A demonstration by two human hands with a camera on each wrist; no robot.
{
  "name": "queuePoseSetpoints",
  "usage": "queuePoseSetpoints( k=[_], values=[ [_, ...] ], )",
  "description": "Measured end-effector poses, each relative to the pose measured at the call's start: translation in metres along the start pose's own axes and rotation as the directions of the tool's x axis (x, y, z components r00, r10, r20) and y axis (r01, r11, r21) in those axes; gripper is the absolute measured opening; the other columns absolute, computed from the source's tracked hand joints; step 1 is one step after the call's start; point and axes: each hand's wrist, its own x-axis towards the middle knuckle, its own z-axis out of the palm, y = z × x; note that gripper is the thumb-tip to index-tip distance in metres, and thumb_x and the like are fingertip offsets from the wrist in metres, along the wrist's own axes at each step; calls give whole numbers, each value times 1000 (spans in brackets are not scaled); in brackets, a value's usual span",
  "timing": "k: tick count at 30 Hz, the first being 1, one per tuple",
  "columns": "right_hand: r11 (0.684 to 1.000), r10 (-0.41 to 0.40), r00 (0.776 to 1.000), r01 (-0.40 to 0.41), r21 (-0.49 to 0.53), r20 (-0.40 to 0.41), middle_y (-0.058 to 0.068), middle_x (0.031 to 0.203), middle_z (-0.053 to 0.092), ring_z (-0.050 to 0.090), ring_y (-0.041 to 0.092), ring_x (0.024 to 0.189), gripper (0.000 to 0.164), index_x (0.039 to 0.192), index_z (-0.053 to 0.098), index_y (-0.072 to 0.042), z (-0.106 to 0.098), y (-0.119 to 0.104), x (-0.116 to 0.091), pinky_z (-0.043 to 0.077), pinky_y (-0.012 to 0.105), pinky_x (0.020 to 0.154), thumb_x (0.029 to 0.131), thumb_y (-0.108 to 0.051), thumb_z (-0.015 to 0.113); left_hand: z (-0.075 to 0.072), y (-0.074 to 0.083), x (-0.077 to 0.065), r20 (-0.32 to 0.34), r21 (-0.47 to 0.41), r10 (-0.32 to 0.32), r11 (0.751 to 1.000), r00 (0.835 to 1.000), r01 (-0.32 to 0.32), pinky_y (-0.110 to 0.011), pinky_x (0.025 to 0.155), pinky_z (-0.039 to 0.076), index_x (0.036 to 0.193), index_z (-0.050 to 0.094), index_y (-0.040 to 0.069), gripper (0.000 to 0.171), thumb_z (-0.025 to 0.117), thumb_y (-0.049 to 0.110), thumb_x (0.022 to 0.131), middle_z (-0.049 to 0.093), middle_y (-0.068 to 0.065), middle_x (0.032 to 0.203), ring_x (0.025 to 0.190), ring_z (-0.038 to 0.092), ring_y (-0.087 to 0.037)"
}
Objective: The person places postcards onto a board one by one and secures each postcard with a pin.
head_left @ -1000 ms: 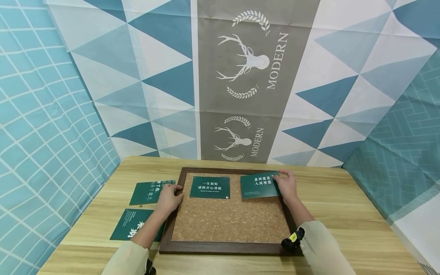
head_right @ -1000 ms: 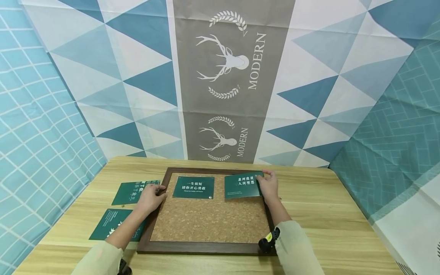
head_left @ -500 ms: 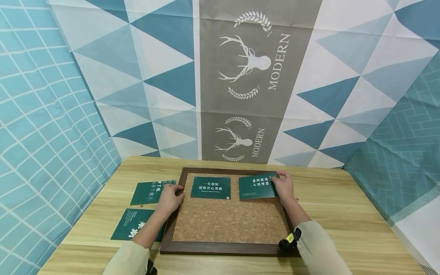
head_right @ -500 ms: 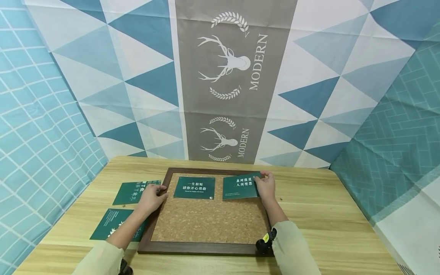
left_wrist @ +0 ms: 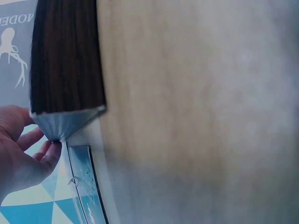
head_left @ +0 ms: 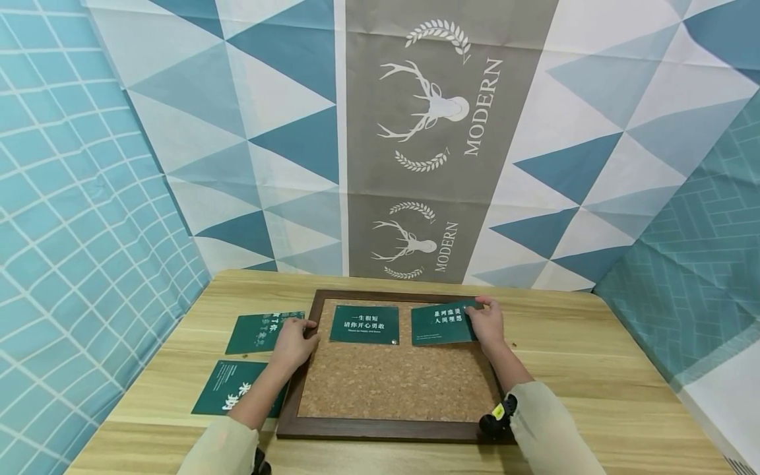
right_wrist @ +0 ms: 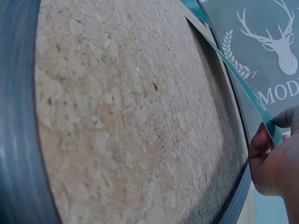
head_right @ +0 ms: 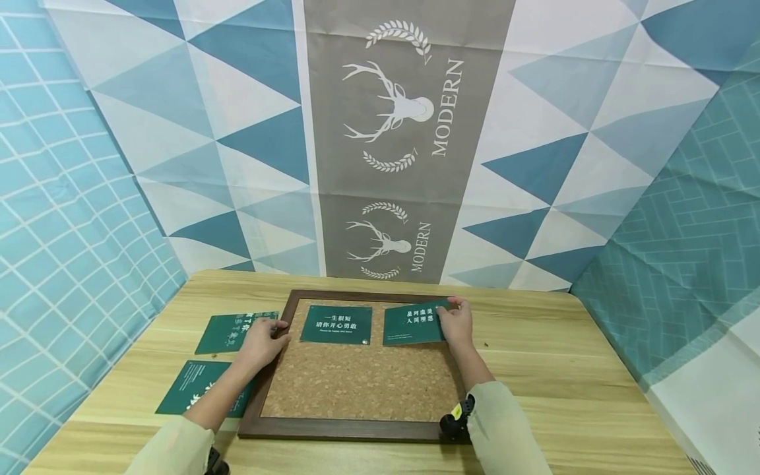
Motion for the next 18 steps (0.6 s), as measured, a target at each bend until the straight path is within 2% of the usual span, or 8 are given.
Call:
queuePoseSetpoints(
  k=[5, 10, 18],
  values=[
    [999, 1, 998, 1, -40, 62, 15, 105, 49, 50, 21, 86, 44, 129, 38, 1, 1, 0, -1, 41, 29, 71, 93, -17, 55, -1, 1, 0, 5, 6, 7, 1000, 1000, -7, -44, 74, 48, 114, 62, -5, 29, 61, 10, 89, 45, -29, 123, 105, 53, -39],
    [996, 9, 993, 2, -94, 116, 21, 113, 48, 50, 28, 95, 47, 134, 36, 1, -1, 1, -3, 43, 33, 73, 93, -14, 53, -1, 0, 0, 4, 7, 1, 1000, 1000, -1, -44, 74, 48, 115, 62, -5, 30, 61, 11, 89, 45, -29, 124, 106, 52, -39],
    [987, -4, 984, 32, -155, 178, 26, 125, 41, 43, 38, 114, 49, 138, 31, 2, -3, 4, -3, 42, 46, 84, 96, -13, 50, -1, 0, 1, 17, 12, -8, 1000, 1000, 7, -41, 71, 48, 115, 61, -4, 30, 60, 11, 90, 44, -28, 125, 106, 53, -38]
  ],
)
